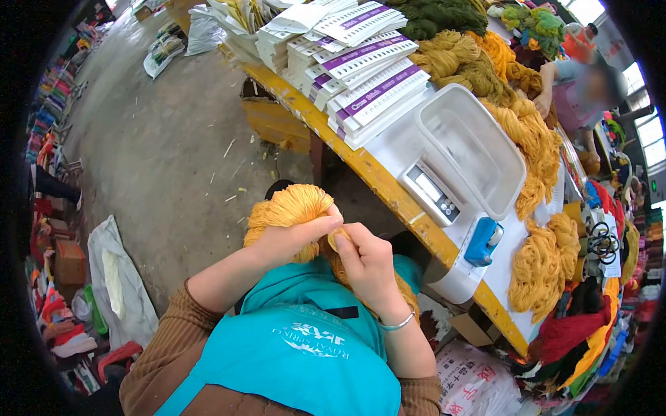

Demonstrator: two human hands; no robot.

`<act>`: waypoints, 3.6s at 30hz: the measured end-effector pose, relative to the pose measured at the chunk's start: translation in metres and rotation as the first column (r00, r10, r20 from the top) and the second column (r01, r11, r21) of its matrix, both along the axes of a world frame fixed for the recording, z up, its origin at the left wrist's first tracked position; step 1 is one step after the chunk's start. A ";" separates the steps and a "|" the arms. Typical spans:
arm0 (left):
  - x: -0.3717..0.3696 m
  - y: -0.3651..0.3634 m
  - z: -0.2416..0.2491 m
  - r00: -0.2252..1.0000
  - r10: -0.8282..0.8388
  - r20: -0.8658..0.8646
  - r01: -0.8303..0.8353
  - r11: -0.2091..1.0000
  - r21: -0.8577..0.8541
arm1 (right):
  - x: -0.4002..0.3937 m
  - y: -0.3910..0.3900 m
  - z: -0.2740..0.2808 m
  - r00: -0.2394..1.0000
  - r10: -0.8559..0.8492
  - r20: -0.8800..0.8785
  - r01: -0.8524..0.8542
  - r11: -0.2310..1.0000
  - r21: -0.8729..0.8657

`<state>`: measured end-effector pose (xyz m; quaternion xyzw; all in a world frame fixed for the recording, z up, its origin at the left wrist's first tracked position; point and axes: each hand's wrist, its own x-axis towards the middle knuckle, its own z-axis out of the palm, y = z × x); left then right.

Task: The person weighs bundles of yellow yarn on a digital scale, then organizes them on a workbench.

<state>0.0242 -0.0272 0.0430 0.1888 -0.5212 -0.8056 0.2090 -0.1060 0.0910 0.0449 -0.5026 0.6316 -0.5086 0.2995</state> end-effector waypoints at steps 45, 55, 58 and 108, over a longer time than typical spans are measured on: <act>0.033 -0.080 0.011 0.838 -0.469 0.279 0.539 0.788 -0.297 | -0.104 0.502 0.040 0.205 -0.958 -0.200 0.974 0.219 -0.053; 0.020 -0.050 -0.012 0.896 -0.429 0.118 0.430 0.903 0.014 | -0.065 0.502 -0.104 0.624 -0.223 -0.749 0.778 0.086 0.623; 0.011 -0.040 0.000 0.931 -0.347 -0.110 0.363 0.913 0.187 | -0.069 0.356 -0.077 0.752 -0.540 -0.379 0.636 0.442 0.632; 0.081 -0.053 -0.024 0.954 -0.038 -0.296 0.119 0.958 0.261 | 0.037 -0.075 -0.029 0.088 0.056 0.995 -0.104 0.993 -0.047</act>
